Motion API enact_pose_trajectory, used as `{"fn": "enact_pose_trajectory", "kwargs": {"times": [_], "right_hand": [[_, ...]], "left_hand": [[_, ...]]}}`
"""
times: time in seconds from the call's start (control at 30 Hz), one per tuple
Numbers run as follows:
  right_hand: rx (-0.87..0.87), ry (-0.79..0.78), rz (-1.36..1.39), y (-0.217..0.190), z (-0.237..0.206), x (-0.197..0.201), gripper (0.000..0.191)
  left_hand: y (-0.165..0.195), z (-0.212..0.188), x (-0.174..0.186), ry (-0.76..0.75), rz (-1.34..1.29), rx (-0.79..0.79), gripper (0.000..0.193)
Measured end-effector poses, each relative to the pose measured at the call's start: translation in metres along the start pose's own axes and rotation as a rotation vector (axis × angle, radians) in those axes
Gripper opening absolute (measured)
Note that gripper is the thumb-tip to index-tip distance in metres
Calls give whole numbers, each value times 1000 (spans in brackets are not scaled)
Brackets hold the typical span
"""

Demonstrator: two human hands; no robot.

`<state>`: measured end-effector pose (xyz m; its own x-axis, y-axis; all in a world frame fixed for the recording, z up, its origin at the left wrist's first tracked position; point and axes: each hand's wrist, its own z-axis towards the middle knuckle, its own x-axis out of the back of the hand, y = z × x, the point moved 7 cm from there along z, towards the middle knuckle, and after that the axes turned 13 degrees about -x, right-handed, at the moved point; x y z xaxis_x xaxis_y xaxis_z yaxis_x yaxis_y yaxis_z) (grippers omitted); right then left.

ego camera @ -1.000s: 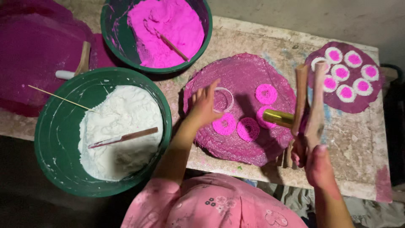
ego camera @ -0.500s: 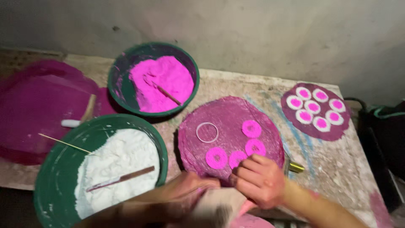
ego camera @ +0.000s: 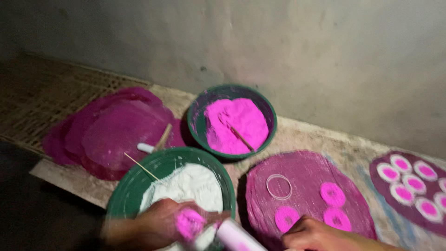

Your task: The person presses bright pink powder into a wooden flower-shaped mold using a white cylindrical presser, then ejects the formed flower piece onto a round pink tray. They sprinkle white powder into the center of each flower piece and arrange the finished pieces on trays, repeating the cycle for many pieces.

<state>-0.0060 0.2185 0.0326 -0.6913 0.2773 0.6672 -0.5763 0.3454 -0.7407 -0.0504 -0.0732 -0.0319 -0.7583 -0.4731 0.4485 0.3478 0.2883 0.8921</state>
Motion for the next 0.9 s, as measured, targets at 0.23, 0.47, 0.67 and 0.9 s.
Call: {"fn": "enact_pose_trajectory", "kwargs": {"times": [0.23,0.47,0.67,0.9], "right_hand": [[340,618,-1194,8,70,87,32],[68,1194,-833,58,159,162,48],[-538,581,-626,180,244,123,36],[-833,609,-339,217,246,116,38]], "left_hand": [[-53,5,21,-43,-1195,-71,52],[-147,92,58,675,-693,59,22],[-142,96,158,1090,-314,-321,20],[-165,90,149,1170,-418,-174,10]]}}
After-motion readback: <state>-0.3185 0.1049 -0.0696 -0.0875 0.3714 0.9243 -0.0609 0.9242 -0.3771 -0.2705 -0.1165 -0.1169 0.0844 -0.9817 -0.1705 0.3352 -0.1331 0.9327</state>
